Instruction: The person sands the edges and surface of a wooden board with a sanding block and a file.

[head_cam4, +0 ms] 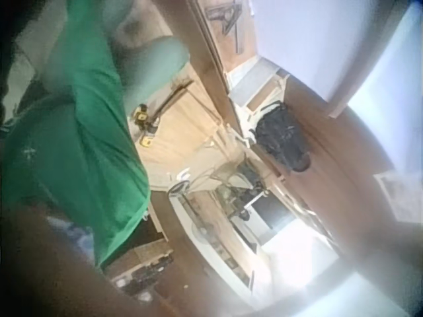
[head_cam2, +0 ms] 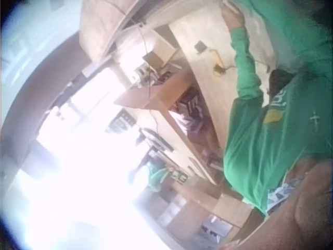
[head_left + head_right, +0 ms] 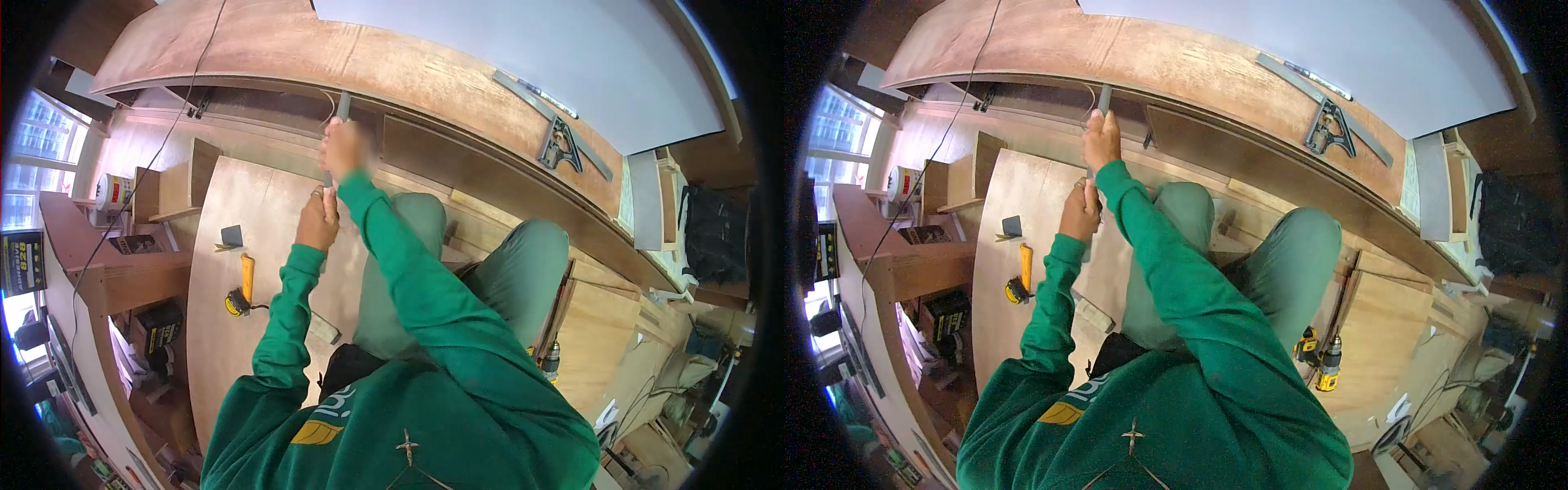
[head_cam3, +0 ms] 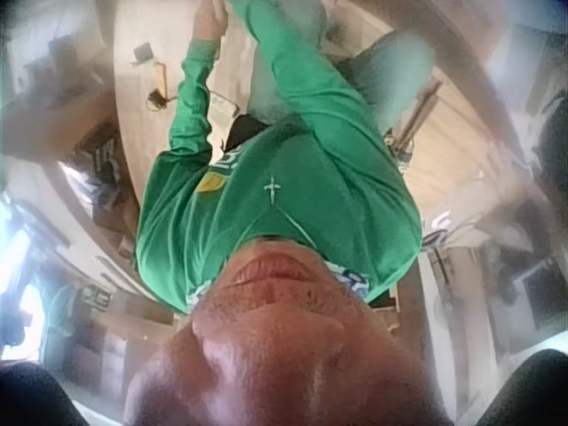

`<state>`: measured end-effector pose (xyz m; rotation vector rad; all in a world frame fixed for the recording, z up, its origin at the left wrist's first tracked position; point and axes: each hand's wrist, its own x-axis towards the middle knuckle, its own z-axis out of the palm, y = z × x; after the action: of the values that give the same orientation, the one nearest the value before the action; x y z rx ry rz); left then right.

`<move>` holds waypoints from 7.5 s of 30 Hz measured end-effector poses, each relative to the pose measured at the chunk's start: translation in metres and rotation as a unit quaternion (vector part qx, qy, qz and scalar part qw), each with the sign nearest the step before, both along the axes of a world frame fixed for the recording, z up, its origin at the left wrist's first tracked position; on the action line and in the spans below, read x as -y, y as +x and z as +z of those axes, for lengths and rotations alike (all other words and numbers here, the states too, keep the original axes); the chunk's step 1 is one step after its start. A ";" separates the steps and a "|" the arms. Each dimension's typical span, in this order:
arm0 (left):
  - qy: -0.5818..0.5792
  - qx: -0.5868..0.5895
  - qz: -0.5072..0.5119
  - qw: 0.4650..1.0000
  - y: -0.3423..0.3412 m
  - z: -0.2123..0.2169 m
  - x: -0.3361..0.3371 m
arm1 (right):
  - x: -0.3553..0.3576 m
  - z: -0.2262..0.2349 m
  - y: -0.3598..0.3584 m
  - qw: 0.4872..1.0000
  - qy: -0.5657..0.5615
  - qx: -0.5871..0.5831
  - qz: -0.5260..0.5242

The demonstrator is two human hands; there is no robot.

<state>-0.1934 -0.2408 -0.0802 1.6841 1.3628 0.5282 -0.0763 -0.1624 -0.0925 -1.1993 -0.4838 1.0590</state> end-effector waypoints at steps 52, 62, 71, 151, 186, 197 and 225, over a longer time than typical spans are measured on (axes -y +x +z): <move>0.056 0.031 -0.100 0.993 -0.062 -0.039 0.088 | 0.125 0.039 0.108 0.850 0.020 0.491 -0.188; -0.079 -0.007 0.048 0.996 -0.149 -0.090 0.155 | 0.108 0.040 0.091 0.733 -0.092 0.669 -0.083; 0.035 -0.103 0.057 0.992 -0.147 -0.140 0.152 | 0.134 0.037 0.120 0.739 -0.115 0.644 -0.163; 0.322 -0.102 0.129 0.932 -0.137 -0.153 0.004 | 0.188 0.035 0.224 0.500 0.036 0.842 -0.198; 0.292 -0.216 0.116 0.925 -0.133 -0.148 -0.001 | 0.110 0.016 0.117 0.555 -0.081 0.803 -0.201; 0.263 -0.226 0.128 0.929 -0.135 -0.151 0.002 | 0.139 0.018 0.148 0.567 -0.082 0.786 -0.233; 0.269 -0.214 0.129 0.930 -0.138 -0.148 -0.007 | 0.055 0.013 0.074 0.626 -0.002 0.748 -0.220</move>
<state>-0.3310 -0.2339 -0.2277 2.1619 1.8967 0.7688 -0.0028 -0.2175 -0.0793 -1.8901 -1.3349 -0.6466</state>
